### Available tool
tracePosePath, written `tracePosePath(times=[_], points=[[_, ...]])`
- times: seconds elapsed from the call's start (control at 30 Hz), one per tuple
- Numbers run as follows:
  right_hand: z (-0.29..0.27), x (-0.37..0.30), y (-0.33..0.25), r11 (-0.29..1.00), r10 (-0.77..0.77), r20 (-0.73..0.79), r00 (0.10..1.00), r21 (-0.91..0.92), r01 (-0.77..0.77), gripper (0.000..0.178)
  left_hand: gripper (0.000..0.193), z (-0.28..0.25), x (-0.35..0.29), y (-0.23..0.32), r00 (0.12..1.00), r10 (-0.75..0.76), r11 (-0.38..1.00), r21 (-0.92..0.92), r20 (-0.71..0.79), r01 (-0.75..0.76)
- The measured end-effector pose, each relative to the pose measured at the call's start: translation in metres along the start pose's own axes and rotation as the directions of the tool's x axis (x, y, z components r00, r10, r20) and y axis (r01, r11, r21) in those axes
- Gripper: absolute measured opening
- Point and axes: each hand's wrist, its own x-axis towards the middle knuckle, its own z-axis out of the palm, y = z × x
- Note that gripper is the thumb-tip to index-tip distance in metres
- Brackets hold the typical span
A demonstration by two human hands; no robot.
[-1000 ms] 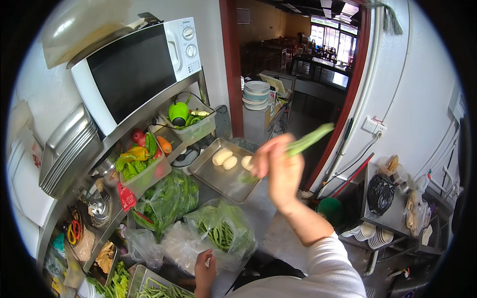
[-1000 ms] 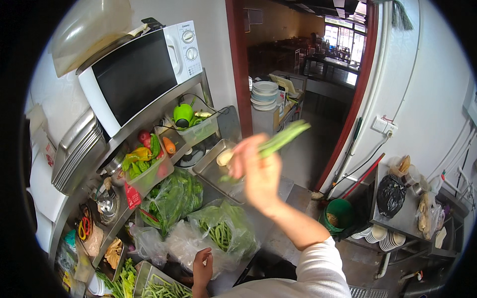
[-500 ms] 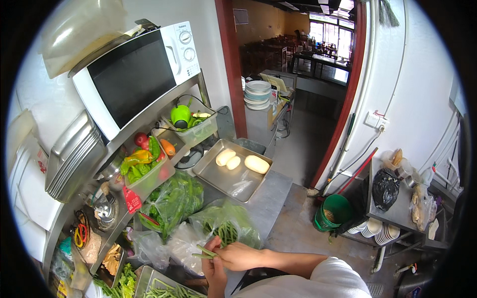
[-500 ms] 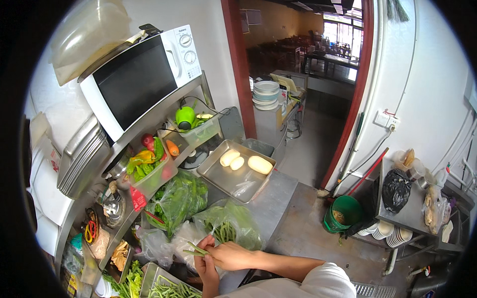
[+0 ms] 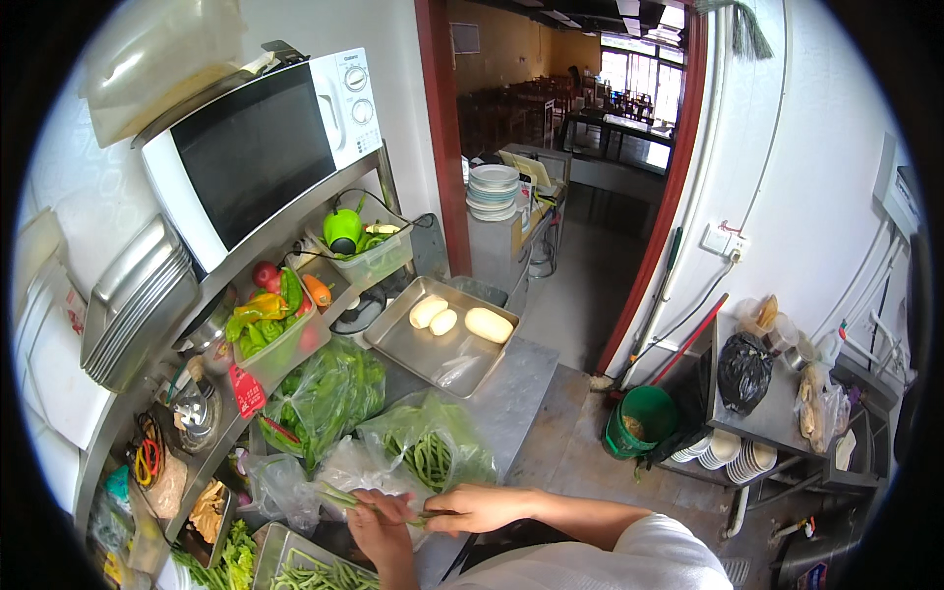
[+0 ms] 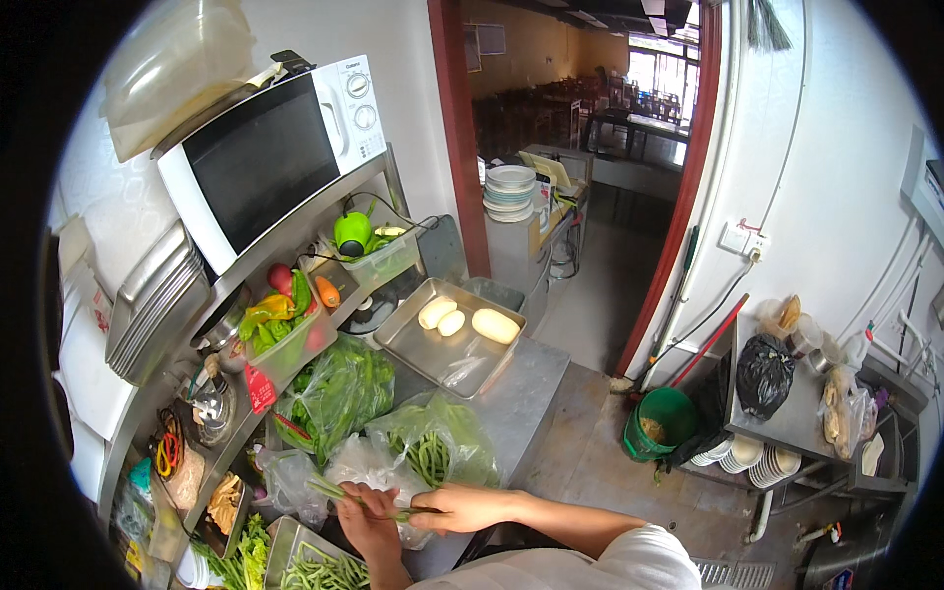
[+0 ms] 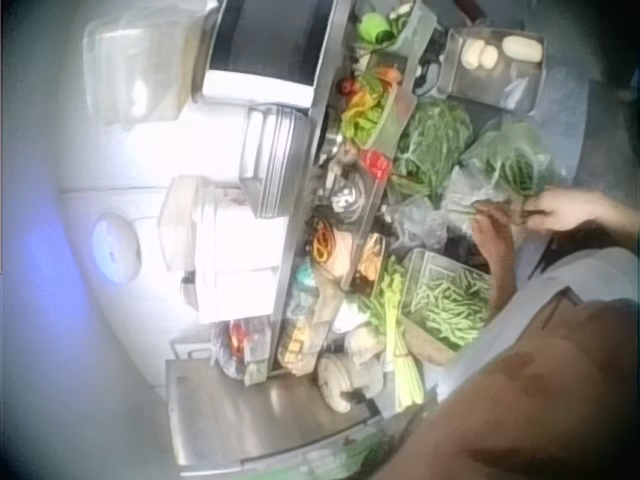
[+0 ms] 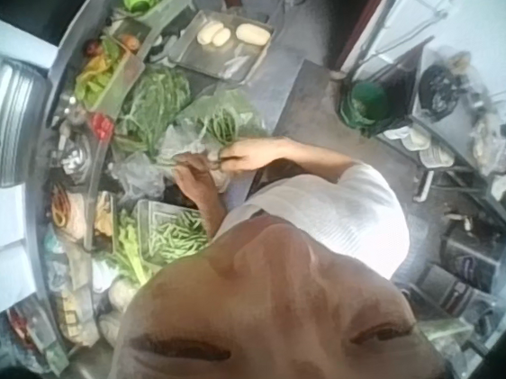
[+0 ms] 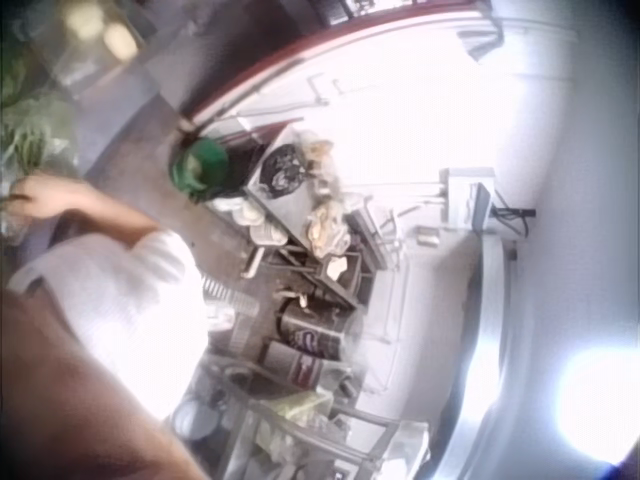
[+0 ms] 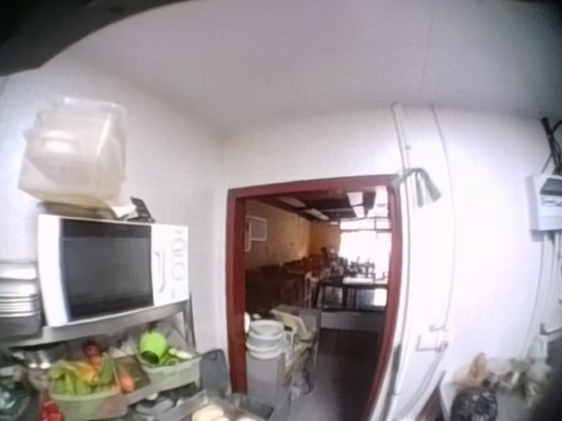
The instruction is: The person snaps green beans by hand, breaking off the ends and splitting them into smaller pieces. The prepared pieces are placed into a metal tray on the counter.
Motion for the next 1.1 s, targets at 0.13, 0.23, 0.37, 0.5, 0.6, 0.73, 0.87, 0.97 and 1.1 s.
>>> tracePosePath(times=[0.13,0.23,0.37,0.5,0.6,0.73,0.87,0.97,1.1], points=[[0.011,-0.004,0.016,0.961,-0.037,0.004,0.999,0.273,0.035,0.035,0.023,0.002,0.004,0.015,0.997,-0.075,0.972,-0.225,0.005,0.074],[0.016,-0.005,0.025,0.916,-0.052,0.067,0.996,0.401,0.020,0.034,0.019,-0.001,0.001,0.019,0.993,-0.115,0.926,-0.357,0.031,0.118],[0.015,-0.011,0.022,0.763,-0.042,0.290,0.956,0.627,-0.156,0.033,0.019,-0.003,0.000,0.018,0.982,-0.172,0.806,-0.563,0.073,0.183],[0.012,-0.012,0.028,0.745,-0.104,0.365,0.925,0.645,-0.171,0.035,0.018,-0.007,0.004,0.019,0.979,-0.175,0.634,-0.748,0.108,0.196],[0.016,-0.017,0.041,0.650,-0.130,0.347,0.929,0.737,-0.184,0.032,0.019,0.008,0.007,0.019,0.972,-0.203,0.557,-0.801,0.122,0.217],[0.023,-0.011,0.038,0.707,-0.160,0.304,0.939,0.699,-0.106,0.038,0.020,0.001,0.007,0.013,0.950,-0.243,0.506,-0.810,0.195,0.296],[0.015,-0.013,0.039,0.663,-0.132,0.154,0.979,0.748,-0.028,0.035,0.023,-0.005,0.014,0.012,0.970,-0.207,0.660,-0.715,0.124,0.232],[0.012,-0.016,0.036,0.788,-0.127,-0.018,0.992,0.606,0.112,0.029,0.023,-0.009,0.014,0.019,0.980,-0.187,0.796,-0.575,0.064,0.189],[0.010,-0.012,0.022,0.944,-0.136,-0.190,0.972,0.274,0.185,0.018,0.020,-0.018,0.013,0.019,0.991,-0.128,0.831,-0.542,0.033,0.125]])
